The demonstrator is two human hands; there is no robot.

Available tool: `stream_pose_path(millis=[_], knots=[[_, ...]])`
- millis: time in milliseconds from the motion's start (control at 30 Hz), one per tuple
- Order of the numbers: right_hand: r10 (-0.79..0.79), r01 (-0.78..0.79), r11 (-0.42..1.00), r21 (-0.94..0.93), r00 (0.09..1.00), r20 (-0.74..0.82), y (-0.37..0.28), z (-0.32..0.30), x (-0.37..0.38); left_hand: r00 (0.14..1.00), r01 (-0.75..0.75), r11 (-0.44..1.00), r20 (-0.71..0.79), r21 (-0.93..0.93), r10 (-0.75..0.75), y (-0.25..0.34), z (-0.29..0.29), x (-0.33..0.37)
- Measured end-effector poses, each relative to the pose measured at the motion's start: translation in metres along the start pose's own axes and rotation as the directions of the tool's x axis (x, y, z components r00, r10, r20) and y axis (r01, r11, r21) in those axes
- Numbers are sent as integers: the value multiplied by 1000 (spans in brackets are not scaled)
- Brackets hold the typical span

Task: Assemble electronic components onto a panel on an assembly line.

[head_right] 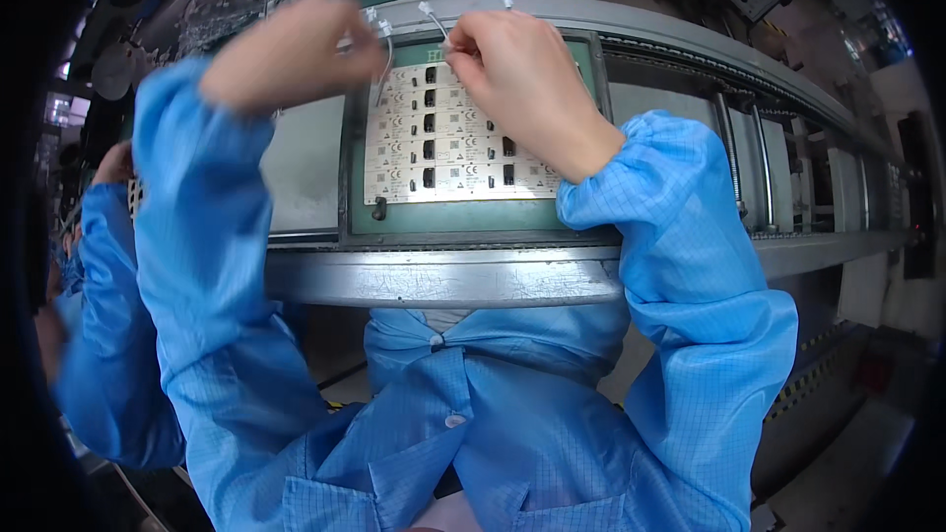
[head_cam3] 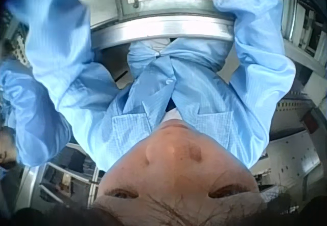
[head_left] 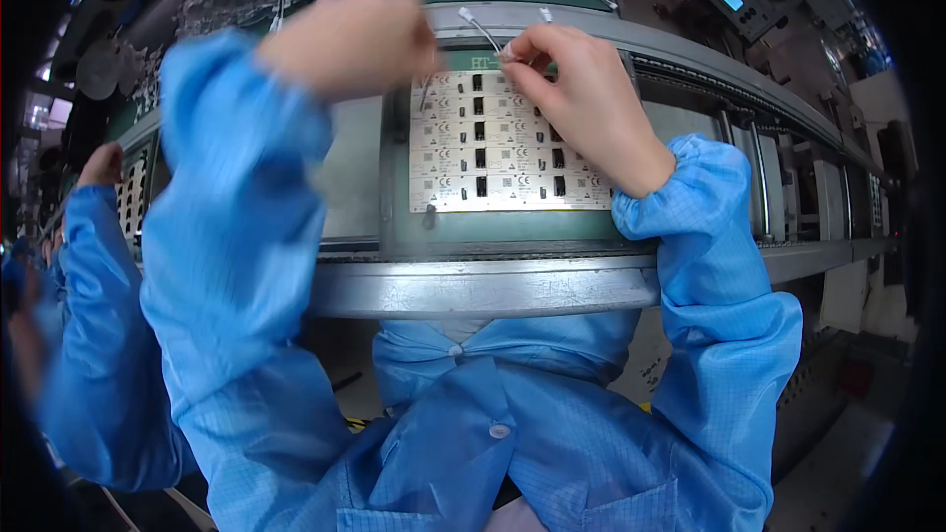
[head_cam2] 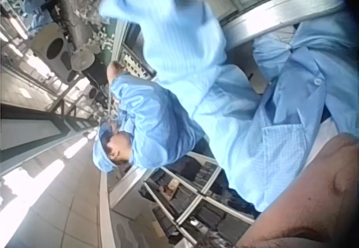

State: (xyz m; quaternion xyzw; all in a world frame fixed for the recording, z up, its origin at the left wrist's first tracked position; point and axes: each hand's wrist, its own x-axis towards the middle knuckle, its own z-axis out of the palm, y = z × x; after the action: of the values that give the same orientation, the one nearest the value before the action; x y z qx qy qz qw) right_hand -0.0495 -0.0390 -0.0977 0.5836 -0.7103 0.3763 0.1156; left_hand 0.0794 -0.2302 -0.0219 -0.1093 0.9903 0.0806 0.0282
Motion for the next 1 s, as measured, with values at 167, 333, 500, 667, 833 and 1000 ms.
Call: stream_pose_path(millis=[167, 333, 500, 667, 833, 1000], knots=[[-99, 107, 983, -152, 994, 55, 5, 14, -7, 892, -143, 989, -427, 48, 150, -13, 23, 128], [18, 9, 976, -217, 992, 125, 1, 11, -10, 898, -61, 977, -416, 205, 143, 6, 54, 162], [67, -35, 980, -196, 985, 162, 5, 16, -4, 865, -155, 981, -464, 117, 192, -6, 76, 197], [27, 9, 974, -224, 987, 159, 1, 11, -3, 824, -343, 939, -491, -34, 283, -20, 69, 200], [-13, 56, 969, -240, 984, 177, 6, 10, -8, 716, -439, 898, -605, 0, 350, -31, 79, 186], [-44, 88, 959, -269, 985, 166, 2, 11, -6, 865, -413, 900, -369, -141, 340, -40, 74, 195]])
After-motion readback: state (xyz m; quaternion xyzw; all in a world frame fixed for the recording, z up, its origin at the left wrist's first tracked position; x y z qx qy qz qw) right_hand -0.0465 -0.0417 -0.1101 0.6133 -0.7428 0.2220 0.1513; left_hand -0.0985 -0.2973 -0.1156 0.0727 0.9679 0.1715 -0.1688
